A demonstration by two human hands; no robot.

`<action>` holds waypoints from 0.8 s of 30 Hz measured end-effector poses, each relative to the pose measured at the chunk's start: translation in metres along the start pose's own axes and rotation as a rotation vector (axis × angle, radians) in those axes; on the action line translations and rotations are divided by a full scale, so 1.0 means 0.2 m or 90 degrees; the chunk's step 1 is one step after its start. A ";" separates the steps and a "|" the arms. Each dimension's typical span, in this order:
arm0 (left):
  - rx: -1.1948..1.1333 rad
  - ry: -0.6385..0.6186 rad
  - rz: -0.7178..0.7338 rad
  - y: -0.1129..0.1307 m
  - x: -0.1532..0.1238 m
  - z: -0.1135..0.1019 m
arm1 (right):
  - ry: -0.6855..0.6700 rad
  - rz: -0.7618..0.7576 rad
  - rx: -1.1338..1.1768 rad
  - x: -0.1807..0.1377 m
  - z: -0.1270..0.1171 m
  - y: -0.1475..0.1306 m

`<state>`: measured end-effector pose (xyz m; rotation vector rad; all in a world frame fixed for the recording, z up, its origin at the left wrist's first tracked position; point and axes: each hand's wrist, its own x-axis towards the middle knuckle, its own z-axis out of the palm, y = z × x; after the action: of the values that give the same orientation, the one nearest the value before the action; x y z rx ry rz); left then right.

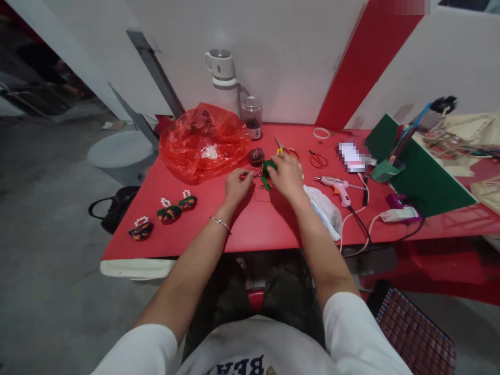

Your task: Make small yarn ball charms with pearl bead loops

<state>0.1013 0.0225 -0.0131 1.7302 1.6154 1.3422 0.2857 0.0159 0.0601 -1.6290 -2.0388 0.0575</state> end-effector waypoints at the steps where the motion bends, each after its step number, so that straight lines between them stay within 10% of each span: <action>1: -0.003 -0.020 0.019 0.00 -0.01 0.00 | 0.025 -0.023 -0.017 -0.13 -0.01 -0.02; 9: 0.059 -0.129 0.094 0.00 -0.06 0.05 | 0.088 0.164 -0.188 -0.83 -0.13 0.17; 24: -0.084 -0.062 -0.019 0.06 -0.08 -0.04 | 0.012 0.162 -0.153 -0.83 -0.09 0.21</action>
<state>0.1031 0.0031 -0.0059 1.6605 1.4597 1.3001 0.3544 -0.1308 -0.0001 -2.0235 -1.8702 -0.1171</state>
